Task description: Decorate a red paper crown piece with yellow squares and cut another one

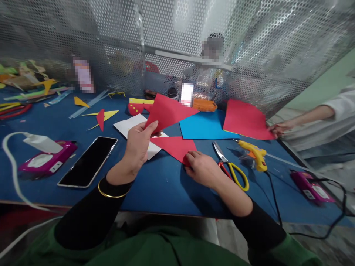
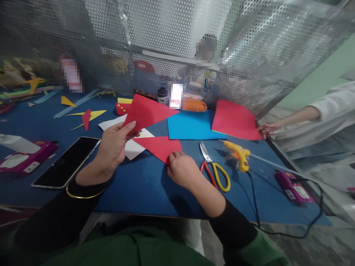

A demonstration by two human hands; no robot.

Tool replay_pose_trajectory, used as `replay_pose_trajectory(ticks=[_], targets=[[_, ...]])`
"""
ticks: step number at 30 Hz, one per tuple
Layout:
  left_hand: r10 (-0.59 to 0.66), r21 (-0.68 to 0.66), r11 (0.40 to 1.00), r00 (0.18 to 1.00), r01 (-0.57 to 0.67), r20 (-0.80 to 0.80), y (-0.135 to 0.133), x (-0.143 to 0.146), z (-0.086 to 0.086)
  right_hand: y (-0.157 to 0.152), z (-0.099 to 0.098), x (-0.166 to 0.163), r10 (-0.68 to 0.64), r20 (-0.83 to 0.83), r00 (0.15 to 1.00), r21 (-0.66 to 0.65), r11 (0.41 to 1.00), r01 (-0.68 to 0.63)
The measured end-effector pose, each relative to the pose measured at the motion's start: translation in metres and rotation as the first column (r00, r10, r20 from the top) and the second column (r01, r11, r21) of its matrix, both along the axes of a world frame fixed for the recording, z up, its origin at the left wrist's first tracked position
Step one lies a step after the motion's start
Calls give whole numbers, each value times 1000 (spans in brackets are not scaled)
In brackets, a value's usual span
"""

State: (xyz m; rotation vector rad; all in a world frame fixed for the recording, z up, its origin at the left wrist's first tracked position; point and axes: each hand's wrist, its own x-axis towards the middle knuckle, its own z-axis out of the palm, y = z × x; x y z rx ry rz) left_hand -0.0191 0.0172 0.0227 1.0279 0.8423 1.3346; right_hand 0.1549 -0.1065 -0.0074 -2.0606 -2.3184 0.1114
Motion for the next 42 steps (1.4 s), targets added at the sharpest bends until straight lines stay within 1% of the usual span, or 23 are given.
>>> replay_pose_trajectory(ticks=[7,10,12,14,17,18,20,22,25,29,32,34,37,40,42], targets=[[-37,-3,999,999,37,-2,-2,0,-1,-6,1,2,42,62,997,18,999,-43],[-42,8,999,999,42,-11,-3,-1,-1,-8,12,4,45,80,996,35,998,-48],[-42,7,999,999,42,-18,-5,0,0,-3,26,17,8,110,994,58,998,-14],[-51,-1,999,998,51,-22,-8,1,1,9,44,42,-65,155,986,89,995,52],[-73,-9,997,997,73,-12,-12,2,2,41,71,98,-223,250,942,144,971,192],[-80,-12,997,997,79,-10,-13,2,3,53,78,119,-254,285,924,142,965,221],[-96,-16,995,995,96,-16,-16,2,2,77,85,158,-263,344,902,122,964,234],[-124,-24,992,992,123,-27,-18,1,2,97,82,189,-227,377,898,97,974,205],[-165,-48,985,986,163,-33,-20,0,2,118,67,220,-148,377,914,41,989,143],[-191,-104,977,981,188,-22,-21,-2,2,135,44,245,-104,346,933,-7,994,113],[-204,-139,970,979,199,-19,-22,-4,3,143,34,258,-96,314,944,-10,994,104],[-218,-151,965,976,214,-13,-23,-4,4,148,32,264,-93,295,951,5,995,95],[-235,-165,959,972,231,-3,-25,-5,6,157,36,266,-78,279,957,52,996,66],[-225,-175,958,974,225,18,-25,-5,8,172,45,257,-44,284,958,123,992,9],[-188,-169,967,982,190,27,-23,-6,10,186,49,243,-23,301,953,193,981,-37]])
